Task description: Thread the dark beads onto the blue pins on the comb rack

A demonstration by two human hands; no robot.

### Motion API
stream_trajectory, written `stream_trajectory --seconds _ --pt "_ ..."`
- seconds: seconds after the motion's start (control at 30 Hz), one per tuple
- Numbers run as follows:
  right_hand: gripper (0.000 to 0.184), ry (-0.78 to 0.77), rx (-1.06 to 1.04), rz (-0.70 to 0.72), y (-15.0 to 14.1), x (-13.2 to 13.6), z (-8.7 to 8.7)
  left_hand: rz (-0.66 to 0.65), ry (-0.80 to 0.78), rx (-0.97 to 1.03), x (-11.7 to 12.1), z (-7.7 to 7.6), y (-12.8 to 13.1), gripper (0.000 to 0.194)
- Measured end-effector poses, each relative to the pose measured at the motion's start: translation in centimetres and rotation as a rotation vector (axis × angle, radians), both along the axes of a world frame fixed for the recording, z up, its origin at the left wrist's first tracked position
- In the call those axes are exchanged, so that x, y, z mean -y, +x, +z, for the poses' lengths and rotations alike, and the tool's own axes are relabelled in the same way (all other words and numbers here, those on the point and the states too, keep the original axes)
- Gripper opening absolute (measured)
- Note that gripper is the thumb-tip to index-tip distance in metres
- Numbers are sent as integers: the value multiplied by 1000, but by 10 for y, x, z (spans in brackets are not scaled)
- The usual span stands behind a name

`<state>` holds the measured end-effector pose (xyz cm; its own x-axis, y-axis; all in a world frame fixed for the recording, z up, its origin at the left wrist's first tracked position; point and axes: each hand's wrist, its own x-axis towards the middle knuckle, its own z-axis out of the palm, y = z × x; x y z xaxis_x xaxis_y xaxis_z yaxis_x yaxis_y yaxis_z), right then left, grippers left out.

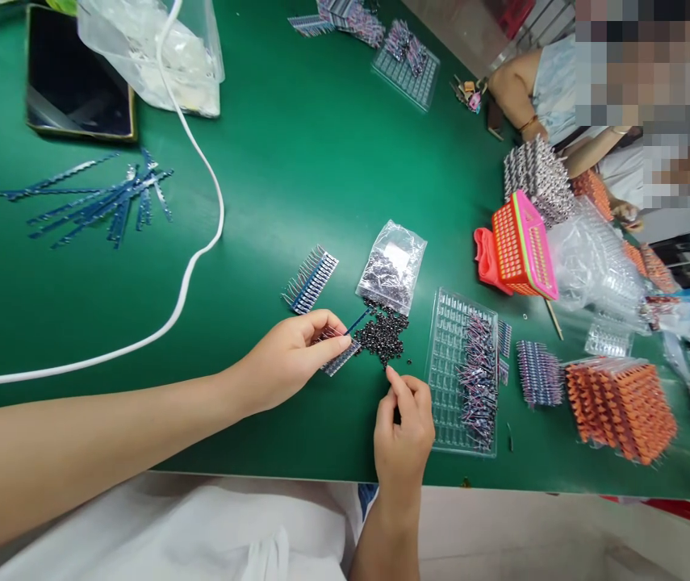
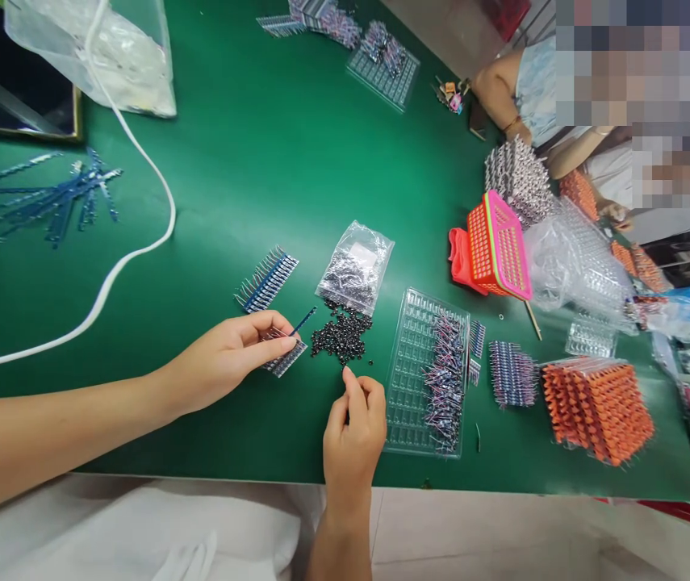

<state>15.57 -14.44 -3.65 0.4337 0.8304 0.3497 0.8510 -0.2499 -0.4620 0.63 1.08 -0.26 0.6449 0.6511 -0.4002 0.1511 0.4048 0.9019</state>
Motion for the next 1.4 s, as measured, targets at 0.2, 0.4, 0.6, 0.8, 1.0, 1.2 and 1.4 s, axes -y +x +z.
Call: stream_trajectory --seconds 0.2,0.4,0.6,0.8,1.0,1.2,1.4 --pt "27 -31 19 -1 0 0 -3 8 11 13 0 4 1 24" --pt "18 -61 -56 54 3 2 0 2 7 33 1 2 1 24" --pt "16 -95 83 107 2 -4 2 -20 13 75 5 -2 0 22" --pt "18 -249 -13 112 7 -16 18 -65 49 74 12 -4 0 22" --pt "16 -95 -483 134 -7 -16 47 -78 -48 243 15 7 -1 19" --pt "10 147 -319 185 -18 -27 39 -58 -33 334 24 11 -6 15" --pt "16 282 -43 120 -22 -30 26 -11 -120 349 29 10 -4 13"
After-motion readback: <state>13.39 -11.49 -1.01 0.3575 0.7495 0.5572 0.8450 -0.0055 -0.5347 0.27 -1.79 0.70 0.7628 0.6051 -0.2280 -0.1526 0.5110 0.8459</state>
